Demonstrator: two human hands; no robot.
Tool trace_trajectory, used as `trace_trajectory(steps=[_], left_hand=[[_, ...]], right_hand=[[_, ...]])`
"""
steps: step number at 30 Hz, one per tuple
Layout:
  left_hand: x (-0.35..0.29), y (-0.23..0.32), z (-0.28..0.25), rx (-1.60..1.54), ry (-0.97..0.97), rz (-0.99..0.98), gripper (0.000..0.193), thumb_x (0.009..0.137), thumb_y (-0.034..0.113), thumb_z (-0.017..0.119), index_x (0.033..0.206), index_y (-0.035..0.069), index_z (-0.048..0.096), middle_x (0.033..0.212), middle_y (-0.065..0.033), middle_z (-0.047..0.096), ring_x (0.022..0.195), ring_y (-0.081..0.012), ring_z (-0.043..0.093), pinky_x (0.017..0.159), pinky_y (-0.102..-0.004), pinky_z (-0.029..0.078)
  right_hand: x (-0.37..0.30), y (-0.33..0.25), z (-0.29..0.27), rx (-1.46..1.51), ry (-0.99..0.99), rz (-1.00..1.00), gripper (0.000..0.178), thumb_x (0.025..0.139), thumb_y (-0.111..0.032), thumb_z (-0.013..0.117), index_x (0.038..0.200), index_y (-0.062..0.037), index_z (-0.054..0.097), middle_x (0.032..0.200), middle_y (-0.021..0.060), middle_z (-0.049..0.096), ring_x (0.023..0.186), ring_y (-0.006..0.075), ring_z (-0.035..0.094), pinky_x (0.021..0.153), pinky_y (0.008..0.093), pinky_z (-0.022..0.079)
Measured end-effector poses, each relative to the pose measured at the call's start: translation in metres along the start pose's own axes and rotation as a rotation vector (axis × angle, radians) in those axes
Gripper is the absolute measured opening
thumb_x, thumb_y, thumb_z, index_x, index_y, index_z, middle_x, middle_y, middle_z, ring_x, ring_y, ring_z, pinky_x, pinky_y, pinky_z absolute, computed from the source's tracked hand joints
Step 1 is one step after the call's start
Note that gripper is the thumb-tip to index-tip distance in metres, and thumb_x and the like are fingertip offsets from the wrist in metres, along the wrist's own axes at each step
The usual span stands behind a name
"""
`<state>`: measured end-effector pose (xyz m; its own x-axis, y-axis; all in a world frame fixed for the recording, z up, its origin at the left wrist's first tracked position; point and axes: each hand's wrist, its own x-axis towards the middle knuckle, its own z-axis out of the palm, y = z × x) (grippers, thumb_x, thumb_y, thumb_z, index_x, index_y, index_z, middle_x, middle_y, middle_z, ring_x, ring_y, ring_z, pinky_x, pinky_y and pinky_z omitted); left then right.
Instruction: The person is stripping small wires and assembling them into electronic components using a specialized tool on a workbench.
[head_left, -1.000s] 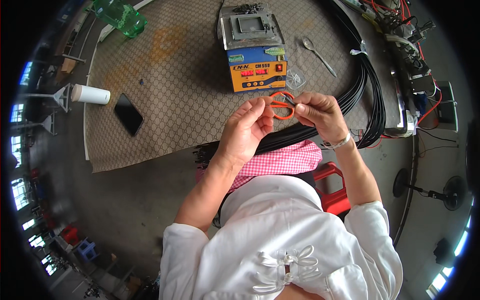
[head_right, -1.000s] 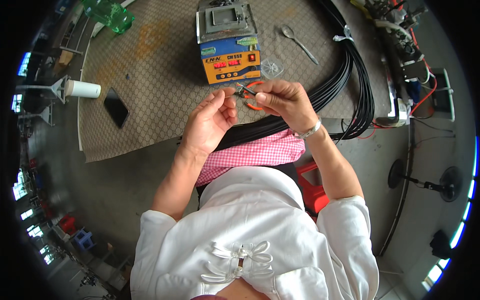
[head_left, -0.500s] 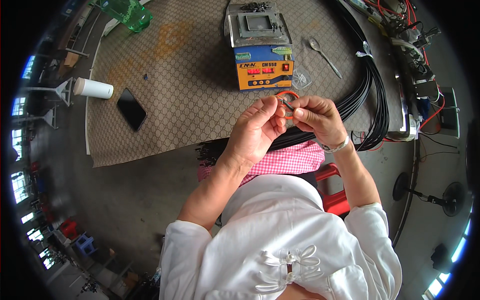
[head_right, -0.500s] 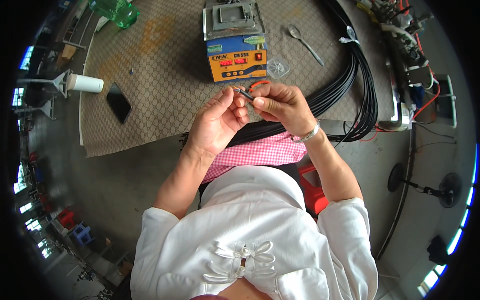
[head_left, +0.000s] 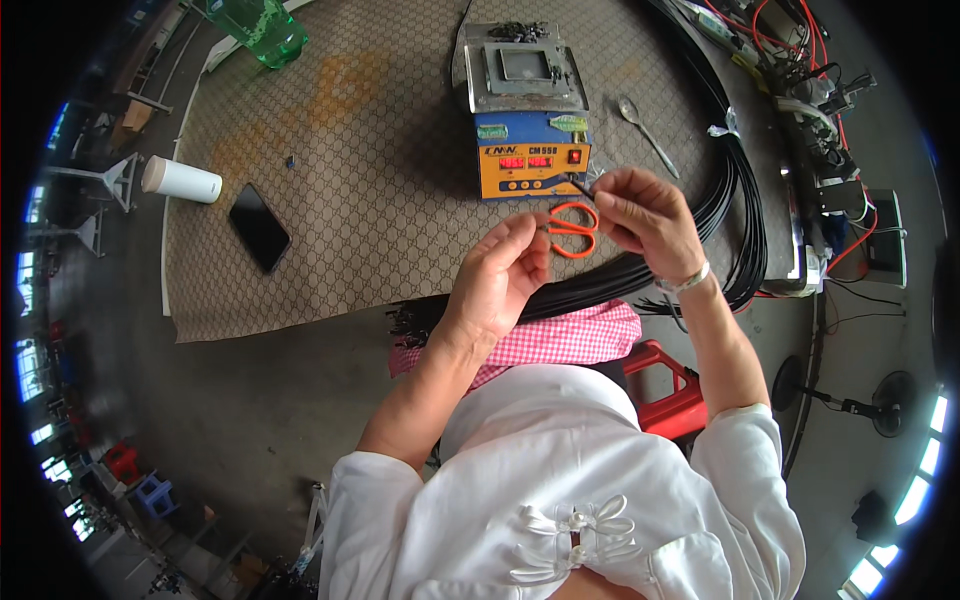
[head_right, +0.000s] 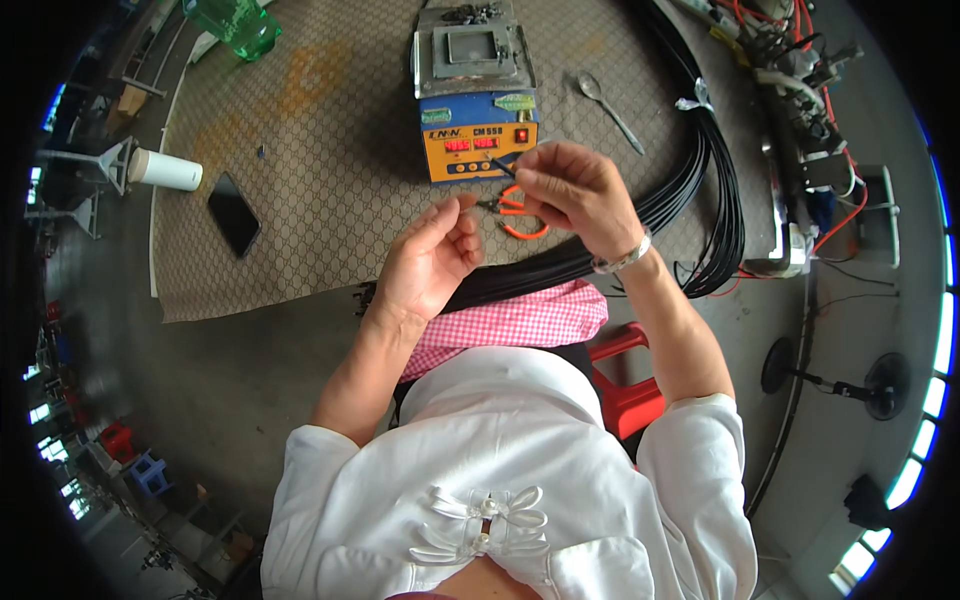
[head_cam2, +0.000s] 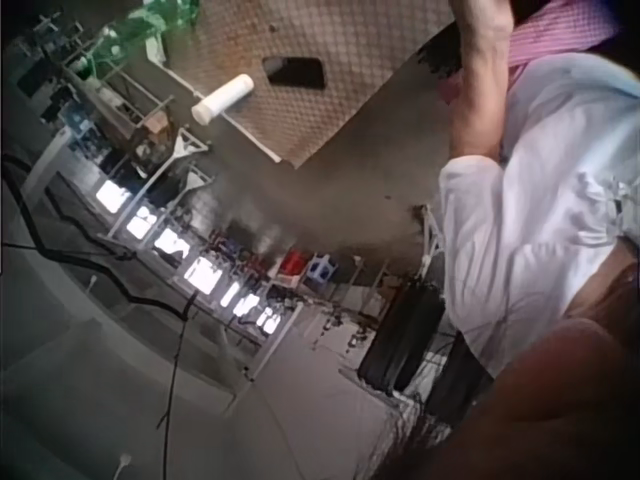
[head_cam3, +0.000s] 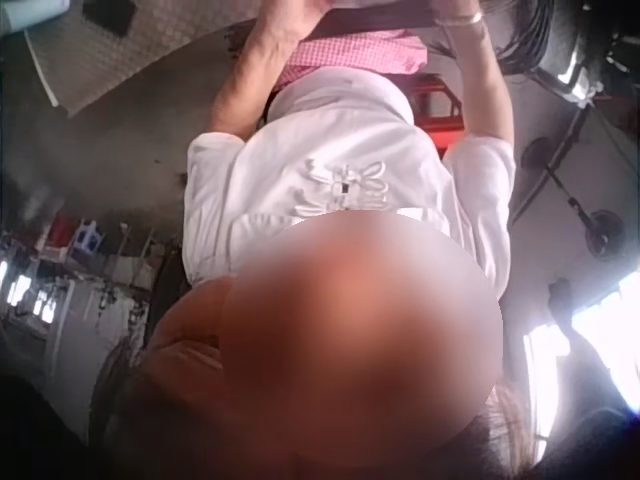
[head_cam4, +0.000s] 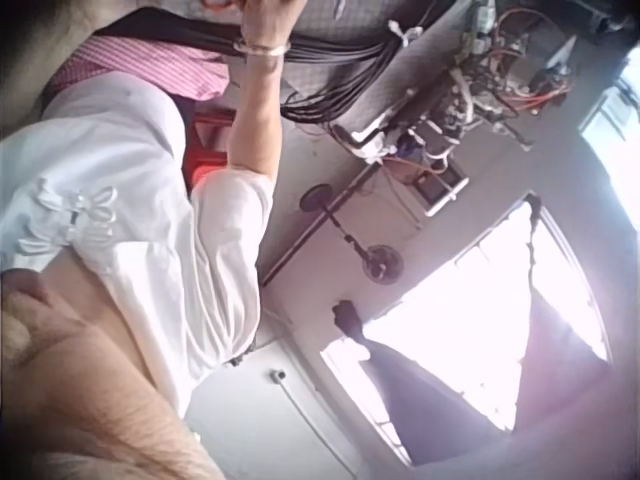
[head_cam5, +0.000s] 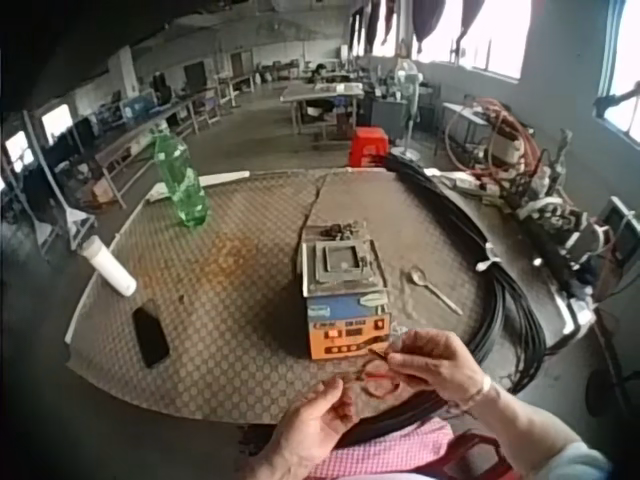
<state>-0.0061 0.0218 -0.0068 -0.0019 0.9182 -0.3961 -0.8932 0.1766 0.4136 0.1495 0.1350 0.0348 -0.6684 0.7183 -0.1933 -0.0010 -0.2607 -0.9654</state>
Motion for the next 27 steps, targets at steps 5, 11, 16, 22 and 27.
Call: trace_trajectory(steps=[5, 11, 16, 22, 27], left_hand=[[-0.002, -0.01, -0.041, 0.007, 0.138, -0.073, 0.016, 0.087, 0.014, 0.052, 0.099, 0.004, 0.054, 0.073, 0.0006, 0.051, 0.064, -0.0087, 0.048, 0.061, -0.0223, 0.043], [-0.006, -0.033, -0.072, -0.017, 0.244, -0.159, 0.012, 0.086, 0.017, 0.053, 0.093, 0.007, 0.056, 0.071, 0.0019, 0.052, 0.061, -0.0067, 0.047, 0.058, -0.021, 0.04], [-0.006, -0.036, -0.085, -0.036, 0.283, -0.175, 0.014, 0.087, 0.013, 0.05, 0.097, 0.005, 0.055, 0.074, 0.0004, 0.052, 0.064, -0.0088, 0.047, 0.061, -0.0227, 0.041], [-0.002, -0.036, -0.093, -0.073, 0.293, -0.186, 0.013, 0.085, 0.018, 0.055, 0.092, 0.007, 0.057, 0.072, 0.0014, 0.053, 0.061, -0.007, 0.047, 0.058, -0.0216, 0.041], [0.001, -0.034, -0.096, -0.108, 0.282, -0.2, 0.014, 0.086, 0.013, 0.052, 0.097, 0.005, 0.057, 0.074, -0.0001, 0.053, 0.064, -0.0089, 0.048, 0.061, -0.0232, 0.042]], right_hand=[[0.044, -0.027, -0.006, -0.419, 0.098, -0.108, 0.014, 0.084, -0.012, 0.056, 0.09, 0.0006, 0.058, 0.061, -0.0003, 0.053, 0.045, 0.0003, 0.04, 0.038, 0.0147, 0.028], [0.11, -0.039, -0.015, -0.929, 0.157, -0.185, 0.021, 0.077, -0.021, 0.056, 0.081, -0.0009, 0.063, 0.061, 0.0053, 0.06, 0.051, 0.011, 0.056, 0.046, 0.0243, 0.043], [0.148, -0.048, -0.015, -1.162, 0.157, -0.13, 0.022, 0.074, -0.022, 0.055, 0.079, -0.0015, 0.064, 0.061, 0.0078, 0.061, 0.054, 0.0156, 0.06, 0.052, 0.0282, 0.048], [0.176, -0.046, -0.019, -1.268, 0.153, -0.092, 0.017, 0.073, -0.016, 0.055, 0.075, -0.0021, 0.063, 0.058, 0.0073, 0.061, 0.052, 0.0141, 0.059, 0.05, 0.0275, 0.047], [0.183, -0.045, -0.015, -1.313, 0.155, -0.046, 0.015, 0.073, -0.016, 0.055, 0.074, -0.0036, 0.063, 0.059, 0.0065, 0.061, 0.053, 0.0143, 0.06, 0.052, 0.028, 0.048]])
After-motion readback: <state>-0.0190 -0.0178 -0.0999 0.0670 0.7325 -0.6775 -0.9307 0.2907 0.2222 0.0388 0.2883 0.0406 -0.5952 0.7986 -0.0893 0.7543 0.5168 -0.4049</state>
